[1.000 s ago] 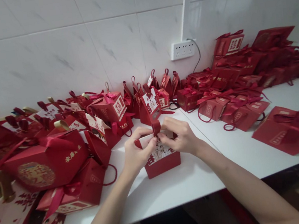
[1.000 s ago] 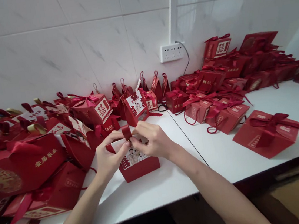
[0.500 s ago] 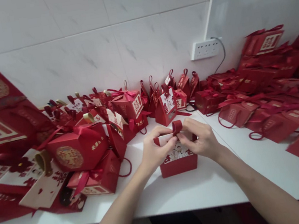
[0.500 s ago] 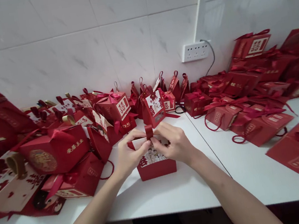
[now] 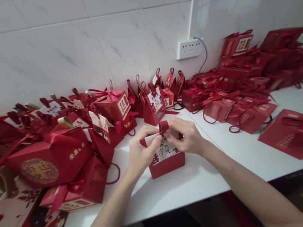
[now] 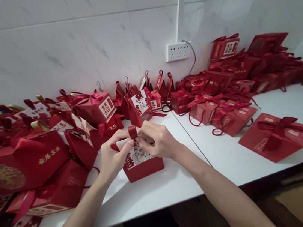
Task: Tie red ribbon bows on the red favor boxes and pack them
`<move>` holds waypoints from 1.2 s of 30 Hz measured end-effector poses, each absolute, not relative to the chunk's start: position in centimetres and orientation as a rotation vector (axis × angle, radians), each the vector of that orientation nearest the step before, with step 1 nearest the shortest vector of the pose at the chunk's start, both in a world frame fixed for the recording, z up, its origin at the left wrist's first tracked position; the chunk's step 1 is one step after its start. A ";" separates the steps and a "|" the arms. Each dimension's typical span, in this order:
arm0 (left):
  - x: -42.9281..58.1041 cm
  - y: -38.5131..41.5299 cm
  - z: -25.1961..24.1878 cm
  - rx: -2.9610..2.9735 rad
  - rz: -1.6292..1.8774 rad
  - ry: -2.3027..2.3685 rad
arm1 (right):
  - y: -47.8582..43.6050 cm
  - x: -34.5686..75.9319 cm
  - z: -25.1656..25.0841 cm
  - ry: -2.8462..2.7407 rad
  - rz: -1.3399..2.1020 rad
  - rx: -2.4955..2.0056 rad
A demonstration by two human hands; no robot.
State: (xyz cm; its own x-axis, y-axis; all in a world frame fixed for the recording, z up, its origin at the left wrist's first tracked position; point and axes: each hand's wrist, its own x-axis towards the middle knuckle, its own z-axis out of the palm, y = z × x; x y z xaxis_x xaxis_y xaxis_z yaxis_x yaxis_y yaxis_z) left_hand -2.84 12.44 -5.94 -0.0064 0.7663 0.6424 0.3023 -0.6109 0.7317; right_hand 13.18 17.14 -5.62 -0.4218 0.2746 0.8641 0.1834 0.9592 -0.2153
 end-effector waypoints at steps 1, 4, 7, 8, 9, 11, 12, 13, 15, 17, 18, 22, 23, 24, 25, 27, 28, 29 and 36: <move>-2.8 12.4 -5.9 1.892 1.647 1.113 | 17.1 13.2 -5.6 -2.022 0.107 -0.322; -2.8 12.3 -5.9 1.876 1.652 1.129 | 17.0 13.2 -5.5 -2.034 0.097 -0.317; -2.6 12.0 -5.9 1.845 1.649 1.151 | 16.8 13.2 -5.5 -2.042 0.060 -0.334; -2.6 12.0 -5.9 1.830 1.641 1.160 | 16.7 13.3 -5.5 -2.042 0.050 -0.343; -2.5 11.9 -6.0 1.816 1.633 1.162 | 16.7 13.3 -5.5 -2.043 0.043 -0.353; -2.5 11.9 -6.1 1.794 1.638 1.133 | 16.7 13.3 -5.5 -2.039 0.032 -0.363; -2.5 11.9 -6.1 1.787 1.646 1.106 | 16.7 13.3 -5.5 -2.040 0.029 -0.362; -2.5 11.9 -6.2 1.779 1.657 1.077 | 16.7 13.3 -5.6 -2.041 0.027 -0.360; -2.4 11.9 -6.3 1.763 1.669 1.033 | 16.7 13.4 -5.6 -2.042 0.023 -0.354; -2.4 11.9 -6.4 1.750 1.671 1.006 | 16.7 13.5 -5.7 -2.044 0.006 -0.366; -2.3 11.9 -6.4 1.746 1.673 0.993 | 16.7 13.6 -5.8 -2.048 -0.006 -0.372; -2.2 11.9 -6.4 1.746 1.670 0.965 | 16.7 13.9 -6.5 -2.048 0.022 -0.452; -2.2 11.9 -6.4 1.745 1.663 0.974 | 16.7 13.9 -6.6 -2.039 0.042 -0.471; -2.2 11.9 -6.3 1.742 1.655 0.986 | 16.7 13.9 -6.7 -2.025 0.056 -0.486; -2.2 11.9 -6.3 1.740 1.645 0.996 | 16.7 13.8 -6.7 -2.014 0.062 -0.494; -2.3 11.9 -6.3 1.736 1.630 1.000 | 16.7 13.7 -6.7 -2.007 0.058 -0.492; -2.3 11.9 -6.3 1.737 1.623 0.995 | 16.7 13.7 -6.5 -2.013 0.053 -0.477; -2.3 11.9 -6.3 1.737 1.620 0.992 | 16.8 13.6 -6.4 -2.023 0.043 -0.445; -2.6 11.9 -5.9 1.765 1.610 1.047 | 16.8 13.5 -5.6 -2.049 0.040 -0.345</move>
